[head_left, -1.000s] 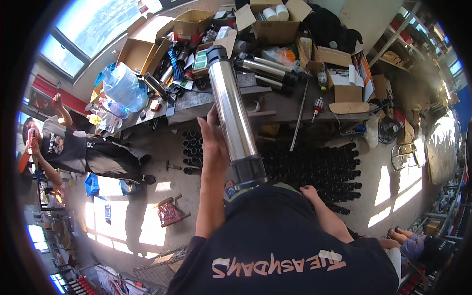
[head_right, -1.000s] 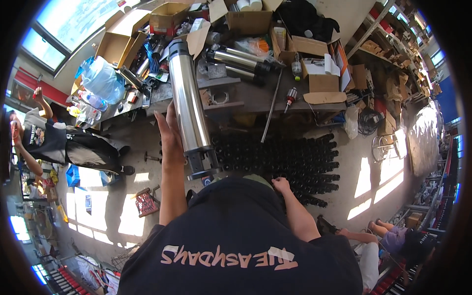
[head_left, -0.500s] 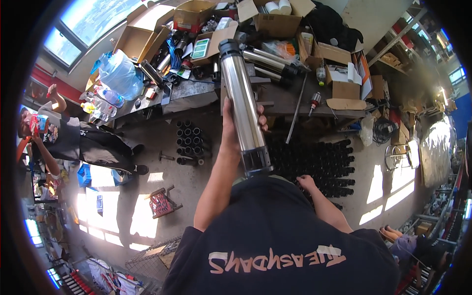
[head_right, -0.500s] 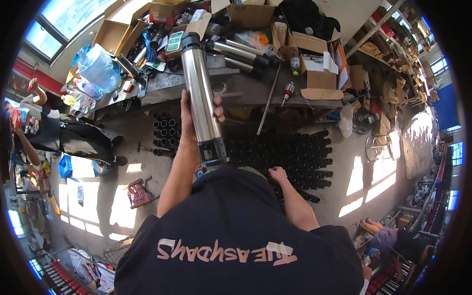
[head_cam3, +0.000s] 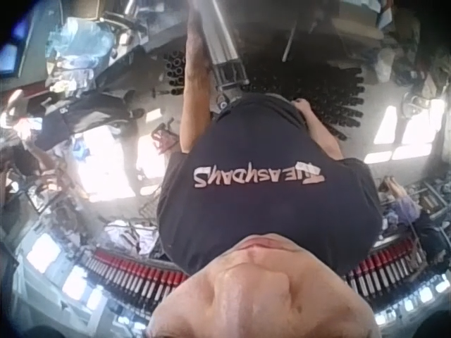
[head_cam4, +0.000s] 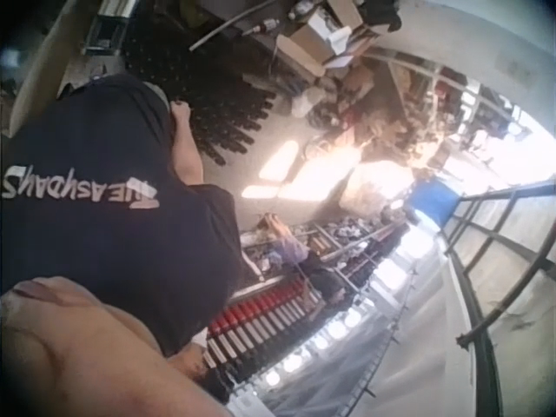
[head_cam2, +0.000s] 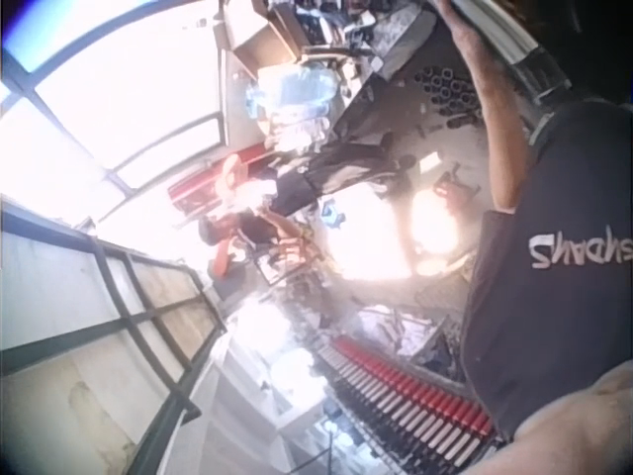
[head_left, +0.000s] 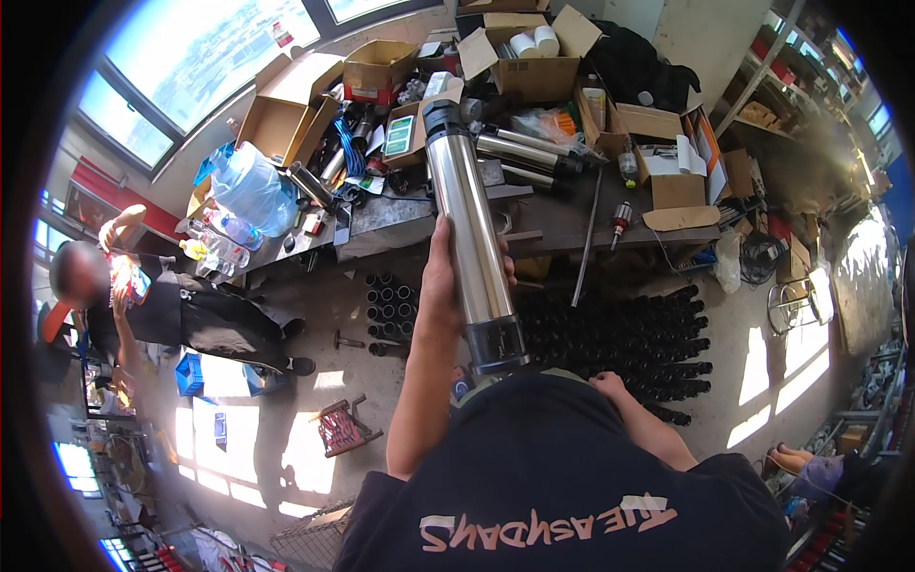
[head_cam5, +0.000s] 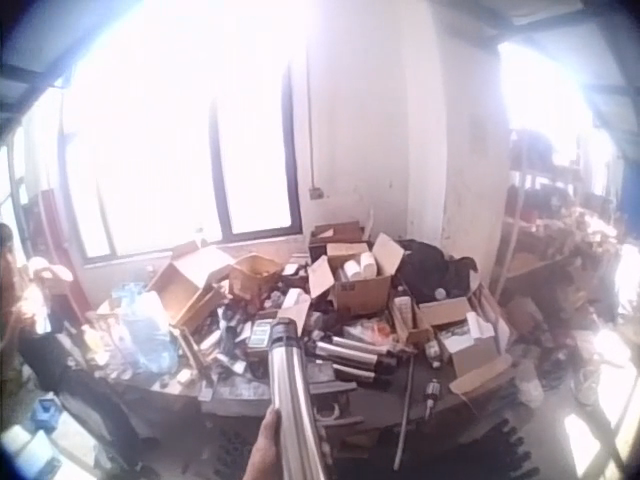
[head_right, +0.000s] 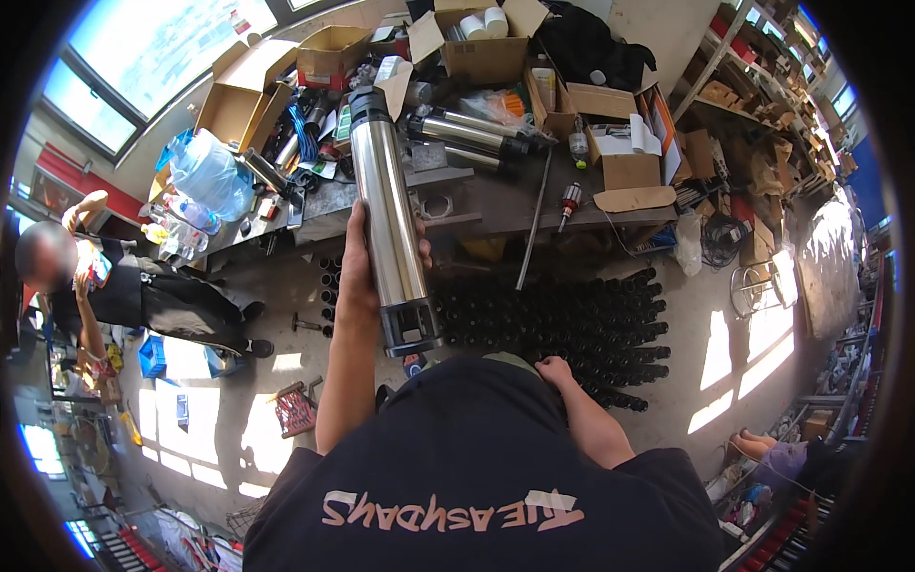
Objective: The person assembles metal cylinders at a workbench by fitting end caps onto the cylinders and tightening them using a long metal bar.
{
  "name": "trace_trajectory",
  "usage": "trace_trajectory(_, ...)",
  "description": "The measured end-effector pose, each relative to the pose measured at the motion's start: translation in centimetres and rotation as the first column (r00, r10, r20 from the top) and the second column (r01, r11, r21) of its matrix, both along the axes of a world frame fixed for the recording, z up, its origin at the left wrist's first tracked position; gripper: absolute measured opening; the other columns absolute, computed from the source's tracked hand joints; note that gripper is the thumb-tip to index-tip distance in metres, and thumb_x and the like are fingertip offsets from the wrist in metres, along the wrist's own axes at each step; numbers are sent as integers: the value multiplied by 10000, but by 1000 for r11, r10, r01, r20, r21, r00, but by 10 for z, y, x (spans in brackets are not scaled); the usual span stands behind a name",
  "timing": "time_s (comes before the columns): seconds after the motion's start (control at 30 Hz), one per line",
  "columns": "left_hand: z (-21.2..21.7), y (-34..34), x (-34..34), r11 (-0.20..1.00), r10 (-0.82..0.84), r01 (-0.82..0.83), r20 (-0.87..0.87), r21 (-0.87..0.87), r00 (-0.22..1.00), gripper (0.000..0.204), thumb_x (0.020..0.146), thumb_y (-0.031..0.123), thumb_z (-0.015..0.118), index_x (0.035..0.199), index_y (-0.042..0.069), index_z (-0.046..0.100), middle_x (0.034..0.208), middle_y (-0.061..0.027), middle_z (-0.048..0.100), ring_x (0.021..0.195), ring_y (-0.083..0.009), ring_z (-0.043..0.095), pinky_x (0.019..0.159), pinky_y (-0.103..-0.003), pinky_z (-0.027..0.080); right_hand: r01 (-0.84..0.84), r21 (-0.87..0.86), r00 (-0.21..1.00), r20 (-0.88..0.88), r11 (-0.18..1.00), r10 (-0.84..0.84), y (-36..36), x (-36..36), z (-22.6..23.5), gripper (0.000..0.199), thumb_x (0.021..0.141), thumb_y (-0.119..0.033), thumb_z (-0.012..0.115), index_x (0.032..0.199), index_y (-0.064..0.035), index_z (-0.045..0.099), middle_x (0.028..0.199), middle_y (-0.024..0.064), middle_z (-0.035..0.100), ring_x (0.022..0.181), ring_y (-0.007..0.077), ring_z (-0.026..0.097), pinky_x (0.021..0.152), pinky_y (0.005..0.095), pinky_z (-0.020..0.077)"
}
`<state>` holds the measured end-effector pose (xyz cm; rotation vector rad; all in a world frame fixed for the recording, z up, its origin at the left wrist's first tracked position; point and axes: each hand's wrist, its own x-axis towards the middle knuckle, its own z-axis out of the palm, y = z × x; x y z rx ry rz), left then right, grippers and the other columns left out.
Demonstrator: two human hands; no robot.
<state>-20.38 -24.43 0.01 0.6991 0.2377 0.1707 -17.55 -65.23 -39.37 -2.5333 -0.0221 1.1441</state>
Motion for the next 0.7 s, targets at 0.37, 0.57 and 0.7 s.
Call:
trace_trajectory(0.37,-7,-4,13,962,-40,105,249,-251,968,661,1030,613,325,1337,39,441,997,-172,586,787,-261,606,687,-416,555,147,86,989,14,985,-149,7,19,0,402,883,-430,673,1056,-76,751,947,112,761,938,289,718,870,403,546)
trace_trajectory(0.57,-15,8,-4,982,185,-178,161,-58,969,716,1023,647,273,1399,55,415,1243,-243,598,1020,-362,670,778,-458,611,85,54,995,49,995,-88,16,9,16,445,888,-447,658,1125,-77,735,1038,143,746,993,309,701,890,410,538)
trace_trajectory(0.7,-57,10,20,944,3,32,104,-329,995,740,1000,665,359,1360,19,374,993,-192,601,759,-286,621,674,-452,585,8,0,1000,10,1000,-8,22,4,32,475,863,-472,663,1130,-87,742,1051,148,743,1021,313,693,912,415,533)
